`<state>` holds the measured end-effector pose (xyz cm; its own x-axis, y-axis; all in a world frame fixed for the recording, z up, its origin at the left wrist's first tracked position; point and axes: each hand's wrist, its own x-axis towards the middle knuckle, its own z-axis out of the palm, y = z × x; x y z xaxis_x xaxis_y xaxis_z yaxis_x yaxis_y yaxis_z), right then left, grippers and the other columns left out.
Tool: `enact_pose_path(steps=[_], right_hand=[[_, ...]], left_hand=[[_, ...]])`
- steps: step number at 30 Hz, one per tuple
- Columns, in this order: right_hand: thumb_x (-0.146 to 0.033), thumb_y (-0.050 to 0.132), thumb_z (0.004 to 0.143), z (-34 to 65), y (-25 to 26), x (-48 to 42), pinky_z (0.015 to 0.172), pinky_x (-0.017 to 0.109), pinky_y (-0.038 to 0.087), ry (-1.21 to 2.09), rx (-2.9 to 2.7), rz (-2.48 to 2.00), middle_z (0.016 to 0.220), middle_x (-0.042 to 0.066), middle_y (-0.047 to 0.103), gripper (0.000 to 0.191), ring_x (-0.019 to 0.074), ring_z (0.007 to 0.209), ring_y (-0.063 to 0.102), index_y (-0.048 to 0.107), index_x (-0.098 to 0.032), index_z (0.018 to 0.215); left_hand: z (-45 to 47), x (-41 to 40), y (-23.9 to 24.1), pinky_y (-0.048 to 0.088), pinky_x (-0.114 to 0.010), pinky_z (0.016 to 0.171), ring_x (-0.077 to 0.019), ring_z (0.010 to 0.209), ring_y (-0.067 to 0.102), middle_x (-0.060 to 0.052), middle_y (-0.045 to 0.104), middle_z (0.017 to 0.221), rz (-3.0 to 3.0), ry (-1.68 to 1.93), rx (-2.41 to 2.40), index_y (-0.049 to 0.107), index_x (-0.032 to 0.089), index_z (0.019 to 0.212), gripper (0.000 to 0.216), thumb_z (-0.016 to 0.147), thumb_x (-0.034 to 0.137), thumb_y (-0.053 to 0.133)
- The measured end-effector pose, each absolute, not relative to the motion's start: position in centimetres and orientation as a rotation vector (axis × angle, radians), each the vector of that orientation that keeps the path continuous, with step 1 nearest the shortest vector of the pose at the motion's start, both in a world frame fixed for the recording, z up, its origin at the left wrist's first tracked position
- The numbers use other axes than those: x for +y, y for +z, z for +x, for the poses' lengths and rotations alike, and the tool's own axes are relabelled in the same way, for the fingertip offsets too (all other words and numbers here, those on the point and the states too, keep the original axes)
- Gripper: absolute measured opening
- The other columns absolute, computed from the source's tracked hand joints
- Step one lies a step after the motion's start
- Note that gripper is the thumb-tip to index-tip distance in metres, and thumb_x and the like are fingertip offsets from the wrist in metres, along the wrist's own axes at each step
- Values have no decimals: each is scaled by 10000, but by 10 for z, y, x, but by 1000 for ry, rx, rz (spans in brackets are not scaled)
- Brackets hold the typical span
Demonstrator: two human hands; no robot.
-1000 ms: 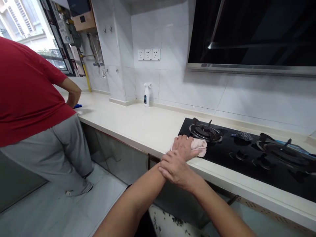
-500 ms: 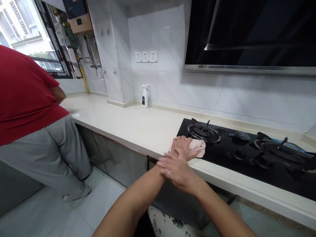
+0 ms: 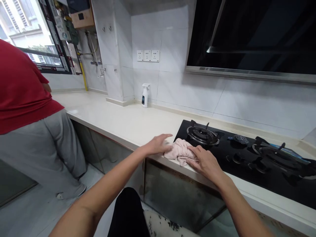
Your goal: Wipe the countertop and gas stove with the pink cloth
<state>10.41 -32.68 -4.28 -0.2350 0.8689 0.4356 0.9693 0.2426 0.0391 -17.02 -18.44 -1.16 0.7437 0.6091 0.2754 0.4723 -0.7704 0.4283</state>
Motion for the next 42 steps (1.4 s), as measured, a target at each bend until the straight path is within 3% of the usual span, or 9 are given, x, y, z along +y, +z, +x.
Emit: enact_pose_path(steps=[3, 7, 11, 16, 21, 25, 34, 37, 42], right_hand=[[-522, 675, 959, 97, -36, -322, 841, 375, 382, -420, -2211, -1753, 1137, 64, 670, 499, 262, 1002, 626, 588, -284, 1389], [-492, 691, 934, 72, -43, -304, 884, 389, 387, -379, -2106, -1762, 1237, 111, 605, 560, 296, 1120, 557, 563, -263, 1429], [-522, 708, 916, 40, -52, -284, 935, 429, 389, -360, -1991, -1774, 1338, 134, 541, 628, 320, 1169, 499, 539, -277, 1470], [-608, 668, 928, 23, -42, -264, 960, 445, 382, -238, -1920, -1888, 1347, 125, 552, 616, 332, 1206, 500, 559, -312, 1458], [-548, 518, 1005, 51, -23, -264, 947, 433, 408, -76, -1938, -2025, 1354, 124, 616, 521, 330, 1234, 564, 546, -289, 1456], [-468, 460, 1016, 90, -17, -287, 895, 407, 441, -106, -1804, -2217, 1311, 134, 678, 447, 322, 1195, 627, 573, -239, 1383], [-579, 427, 965, 208, -50, -380, 749, 490, 500, -518, -1448, -2528, 1081, 207, 669, 469, 393, 992, 666, 687, -200, 1055], [-619, 437, 948, 213, -60, -388, 716, 499, 503, -507, -1245, -2474, 1115, 246, 666, 542, 409, 973, 670, 698, -176, 1122], [-521, 473, 962, 142, -53, -346, 783, 446, 501, -274, -1420, -2237, 1192, 182, 702, 509, 363, 1039, 672, 642, -185, 1306]], left_hand=[[-207, -160, -12, 422, -391, 1180, -274, 1405, 555, -69, 572, 1562, 2605, 591, 1224, 543, 261, 1511, 609, 976, 552, 538], [-230, -141, -28, 386, -521, 1184, -333, 1382, 547, -116, 637, 1465, 2545, 548, 1593, 675, 232, 1357, 480, 972, 457, 496], [-229, -133, -35, 355, -533, 1195, -345, 1412, 501, -86, 640, 1458, 2499, 533, 1675, 723, 289, 1298, 505, 943, 566, 493], [-226, -123, -28, 388, -503, 1169, -333, 1417, 501, -44, 605, 1510, 2410, 362, 1739, 712, 382, 1326, 608, 929, 726, 404], [-221, -124, -34, 300, -522, 1223, -362, 1518, 362, -99, 458, 1635, 2397, 349, 1856, 616, 326, 1449, 709, 910, 750, 435], [-219, -126, -38, 245, -560, 1235, -359, 1590, 226, -134, 304, 1728, 2439, 291, 1878, 549, 294, 1508, 772, 941, 778, 349], [-217, -130, -42, 240, -613, 1202, -394, 1525, 334, -177, 425, 1648, 2508, 338, 1758, 550, 261, 1475, 774, 954, 781, 311], [-214, -132, -42, 260, -604, 1192, -392, 1503, 357, -190, 448, 1624, 2514, 347, 1769, 563, 243, 1462, 769, 958, 770, 320], [-212, -135, -39, 255, -604, 1192, -394, 1504, 343, -188, 434, 1636, 2491, 330, 1779, 569, 243, 1449, 770, 949, 780, 335]])
